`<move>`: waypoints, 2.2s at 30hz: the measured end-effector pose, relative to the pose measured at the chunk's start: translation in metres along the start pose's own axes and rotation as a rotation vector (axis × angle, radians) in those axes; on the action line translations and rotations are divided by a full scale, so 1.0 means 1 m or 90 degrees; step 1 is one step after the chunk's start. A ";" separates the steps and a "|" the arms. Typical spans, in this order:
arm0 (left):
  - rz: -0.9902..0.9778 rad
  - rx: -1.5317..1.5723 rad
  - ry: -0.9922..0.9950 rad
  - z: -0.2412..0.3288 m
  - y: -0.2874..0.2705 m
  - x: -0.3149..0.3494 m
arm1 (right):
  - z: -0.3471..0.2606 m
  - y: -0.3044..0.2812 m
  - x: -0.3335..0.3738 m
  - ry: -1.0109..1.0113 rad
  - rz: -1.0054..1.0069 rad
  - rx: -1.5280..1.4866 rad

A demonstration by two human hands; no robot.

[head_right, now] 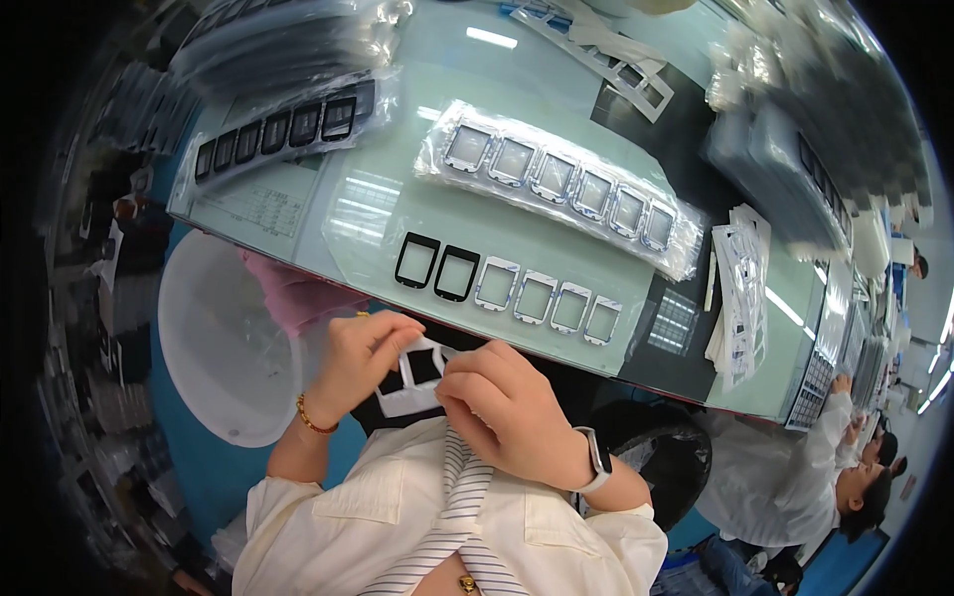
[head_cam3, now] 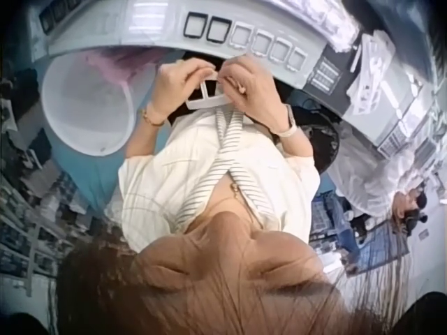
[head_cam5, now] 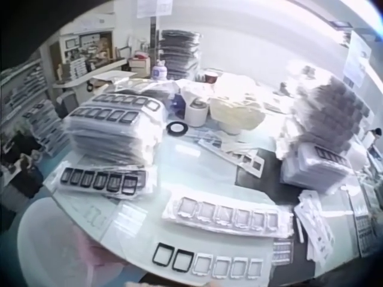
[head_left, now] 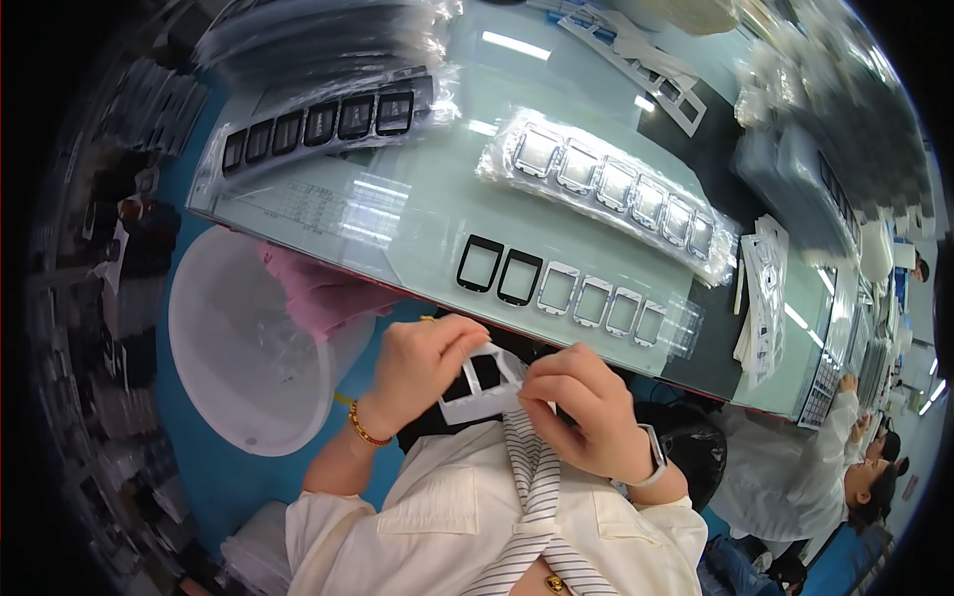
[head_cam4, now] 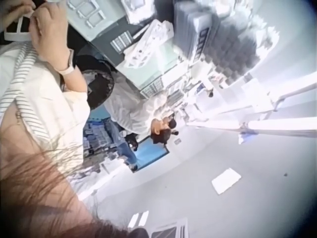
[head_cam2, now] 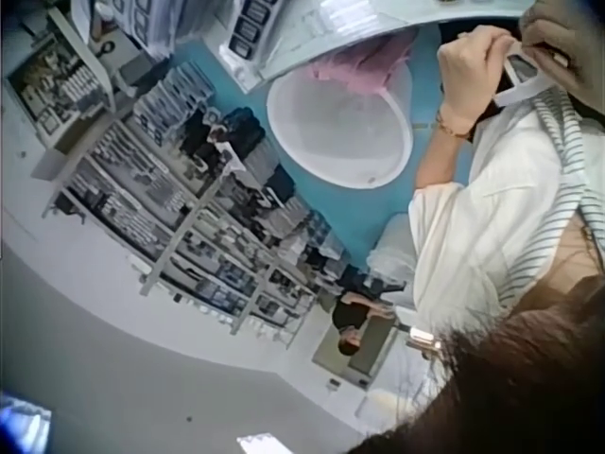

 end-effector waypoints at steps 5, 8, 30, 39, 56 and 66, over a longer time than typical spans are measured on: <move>0.023 -0.042 0.013 -0.006 -0.012 -0.001 | 0.023 -0.024 -0.016 0.061 0.149 -0.030; 0.048 -0.064 0.095 0.003 -0.009 -0.006 | 0.079 -0.017 -0.031 0.231 0.210 -0.099; 0.076 -0.146 0.157 -0.004 0.004 -0.012 | 0.102 0.000 -0.039 0.218 0.213 -0.005; 0.085 -0.164 0.171 -0.004 0.004 -0.012 | 0.098 -0.002 -0.040 0.217 0.218 0.001; 0.079 -0.186 0.174 0.001 0.011 -0.012 | 0.094 -0.003 -0.041 0.204 0.223 -0.007; 0.032 -0.205 0.161 0.006 0.023 -0.015 | 0.079 -0.011 -0.044 0.079 0.241 0.125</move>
Point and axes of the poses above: each hand's wrist, its own x-axis away from the middle knuckle, its own y-axis out of the palm, z = x × y, the point moved 7 cm from there along -x, towards the middle knuckle, and after that the axes turned 5 degrees about y, right-handed, at the moved point
